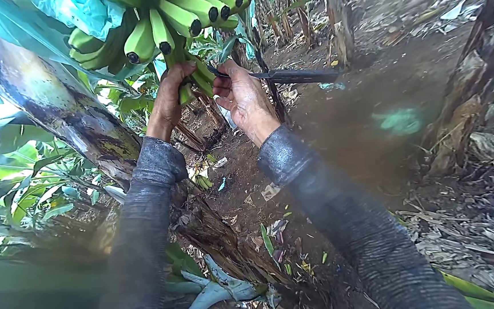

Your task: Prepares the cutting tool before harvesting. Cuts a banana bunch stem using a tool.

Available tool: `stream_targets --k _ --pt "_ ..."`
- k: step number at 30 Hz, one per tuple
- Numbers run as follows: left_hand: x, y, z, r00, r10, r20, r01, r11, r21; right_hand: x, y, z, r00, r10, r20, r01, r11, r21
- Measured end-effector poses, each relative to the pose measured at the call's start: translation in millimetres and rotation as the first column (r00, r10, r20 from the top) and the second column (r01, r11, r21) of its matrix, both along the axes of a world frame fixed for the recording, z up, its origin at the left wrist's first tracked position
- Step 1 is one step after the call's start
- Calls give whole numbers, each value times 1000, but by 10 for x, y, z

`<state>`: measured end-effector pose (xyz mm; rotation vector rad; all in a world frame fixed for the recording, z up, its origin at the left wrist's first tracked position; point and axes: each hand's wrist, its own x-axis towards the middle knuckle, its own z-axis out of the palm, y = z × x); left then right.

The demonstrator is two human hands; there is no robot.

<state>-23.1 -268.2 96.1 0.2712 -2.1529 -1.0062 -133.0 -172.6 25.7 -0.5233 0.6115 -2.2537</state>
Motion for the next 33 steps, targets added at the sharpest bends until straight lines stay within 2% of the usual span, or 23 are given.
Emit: stream_targets --k 3,8,13,18,27,33 --pt "-14 37 19 998 20 59 -21 999 25 -17 -51 4 999 -26 43 27 999 -22" --pt "-14 -41 36 980 -150 132 143 988 62 -36 -47 29 997 -42 68 44 998 -38" --pt "-26 15 -3 979 -190 73 174 968 182 -85 -119 48 997 -75 -3 75 995 -69" --pt "-40 47 -22 982 -190 -8 185 947 263 -208 -144 105 960 -253 -120 237 962 -134" --pt "-35 83 -32 982 -183 -36 185 929 322 -191 -140 105 975 -149 -164 136 987 -88" --pt "-43 66 -42 973 -224 -62 231 907 353 -197 -138 95 979 -135 -150 123 989 -85"
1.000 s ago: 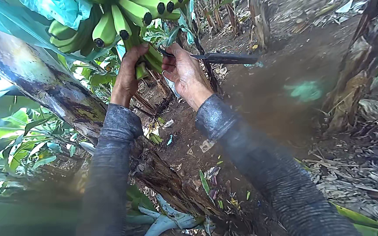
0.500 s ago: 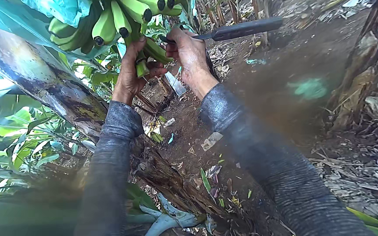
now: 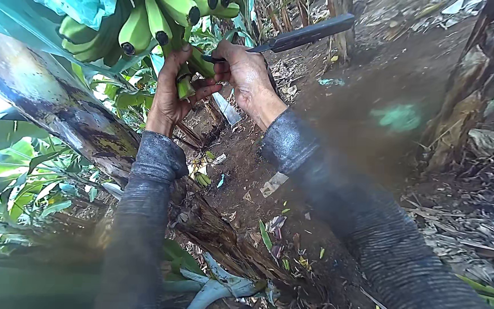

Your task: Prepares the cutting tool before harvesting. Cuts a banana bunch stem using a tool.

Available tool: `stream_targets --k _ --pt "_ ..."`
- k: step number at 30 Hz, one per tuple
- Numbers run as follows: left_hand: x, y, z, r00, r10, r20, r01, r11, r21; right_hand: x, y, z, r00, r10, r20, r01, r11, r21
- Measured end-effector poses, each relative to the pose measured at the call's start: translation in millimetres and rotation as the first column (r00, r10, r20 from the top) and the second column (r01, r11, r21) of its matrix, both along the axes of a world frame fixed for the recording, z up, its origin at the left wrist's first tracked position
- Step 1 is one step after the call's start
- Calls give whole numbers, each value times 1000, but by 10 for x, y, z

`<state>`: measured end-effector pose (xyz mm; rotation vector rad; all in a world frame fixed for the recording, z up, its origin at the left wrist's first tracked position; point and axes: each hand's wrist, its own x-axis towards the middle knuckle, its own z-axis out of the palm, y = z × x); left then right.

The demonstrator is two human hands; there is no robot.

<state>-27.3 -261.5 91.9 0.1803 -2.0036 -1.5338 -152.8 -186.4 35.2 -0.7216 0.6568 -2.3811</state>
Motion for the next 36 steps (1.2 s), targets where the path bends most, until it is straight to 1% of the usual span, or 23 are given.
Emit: stream_targets --k 6,13,16,19,22,25,28,32,36 --pt "-24 10 -16 1000 14 -13 -14 999 41 1 1 -15 1000 -8 0 8 1000 6" --pt "-19 -37 -13 1000 -10 -7 10 1000 18 11 3 -60 999 -8 -38 8 1000 -10" --pt "-21 -43 -20 1000 9 -13 -9 1000 10 25 -7 -79 999 -1 -49 0 1000 -26" --pt "-22 -43 -17 1000 -8 -5 8 1000 9 22 -2 -114 1000 4 9 -4 998 -70" --pt "-28 -32 -8 1000 -11 2 11 1000 13 20 -4 -115 999 -7 31 9 997 -74" --pt "-31 -4 -7 1000 19 -6 -19 999 40 16 -15 -129 999 -32 -13 31 998 -62" --pt "-20 -22 -10 1000 -6 -14 6 999 41 13 -2 -152 998 -32 -60 28 997 -69" --pt "-6 -21 -12 1000 -20 -4 21 999 32 13 -1 -168 1000 -7 -22 5 993 -118" --pt "-6 -16 -11 1000 -21 4 21 1000 21 19 -4 -168 999 -7 -38 2 993 -118"
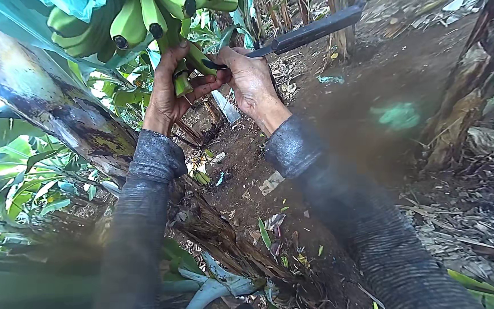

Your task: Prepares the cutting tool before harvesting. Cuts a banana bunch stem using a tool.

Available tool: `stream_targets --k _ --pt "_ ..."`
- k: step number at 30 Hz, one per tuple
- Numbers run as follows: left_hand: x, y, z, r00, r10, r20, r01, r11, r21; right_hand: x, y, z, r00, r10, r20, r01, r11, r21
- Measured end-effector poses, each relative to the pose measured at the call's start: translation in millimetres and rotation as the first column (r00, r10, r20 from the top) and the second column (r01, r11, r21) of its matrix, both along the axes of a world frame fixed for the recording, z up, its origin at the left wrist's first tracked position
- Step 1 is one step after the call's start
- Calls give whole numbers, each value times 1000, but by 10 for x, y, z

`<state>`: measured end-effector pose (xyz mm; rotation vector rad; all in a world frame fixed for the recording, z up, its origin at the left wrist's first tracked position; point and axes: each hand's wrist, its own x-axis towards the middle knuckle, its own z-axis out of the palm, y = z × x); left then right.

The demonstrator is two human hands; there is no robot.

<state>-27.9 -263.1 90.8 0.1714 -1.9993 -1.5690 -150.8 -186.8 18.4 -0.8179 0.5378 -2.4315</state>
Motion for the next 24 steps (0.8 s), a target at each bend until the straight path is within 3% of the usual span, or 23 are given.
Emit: stream_targets --k 24 --pt "29 -9 -10 1000 -14 -13 14 1000 14 -15 75 -13 999 38 28 -39 999 20"
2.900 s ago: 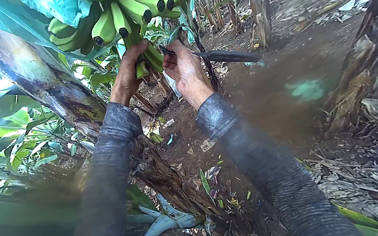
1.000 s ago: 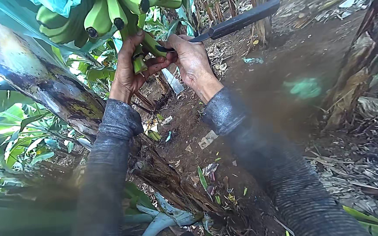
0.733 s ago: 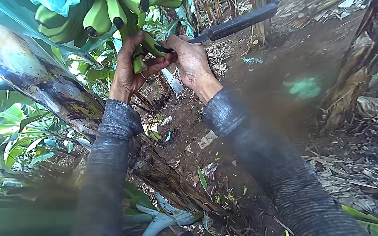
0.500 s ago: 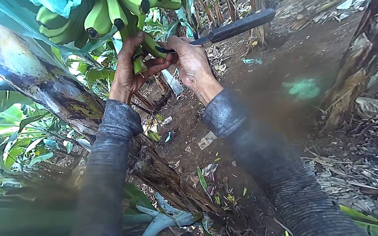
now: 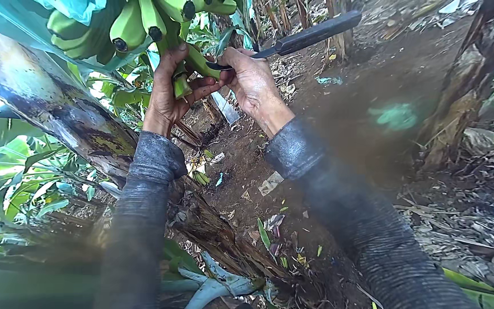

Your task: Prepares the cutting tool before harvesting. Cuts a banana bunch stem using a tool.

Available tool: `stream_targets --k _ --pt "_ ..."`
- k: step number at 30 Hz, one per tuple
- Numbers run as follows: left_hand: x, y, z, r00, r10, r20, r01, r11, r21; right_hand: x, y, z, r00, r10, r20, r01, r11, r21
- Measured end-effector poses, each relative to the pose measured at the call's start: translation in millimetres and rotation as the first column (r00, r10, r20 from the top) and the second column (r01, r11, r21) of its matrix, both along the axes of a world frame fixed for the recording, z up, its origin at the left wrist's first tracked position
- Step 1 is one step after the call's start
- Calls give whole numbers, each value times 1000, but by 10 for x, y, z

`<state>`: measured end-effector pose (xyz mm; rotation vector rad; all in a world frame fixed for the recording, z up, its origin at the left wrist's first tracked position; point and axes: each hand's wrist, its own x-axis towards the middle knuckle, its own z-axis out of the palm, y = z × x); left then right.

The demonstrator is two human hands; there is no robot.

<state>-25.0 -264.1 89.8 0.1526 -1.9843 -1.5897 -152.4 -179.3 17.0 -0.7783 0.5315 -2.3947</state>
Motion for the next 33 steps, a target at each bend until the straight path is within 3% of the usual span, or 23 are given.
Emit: stream_targets --k 11,33 --pt "-20 27 2 999 35 11 -34 999 -31 29 7 28 997 11 72 -13 999 31" --pt "-18 -21 2 1000 15 22 -14 999 -36 71 -22 -41 999 -33 9 33 999 13"
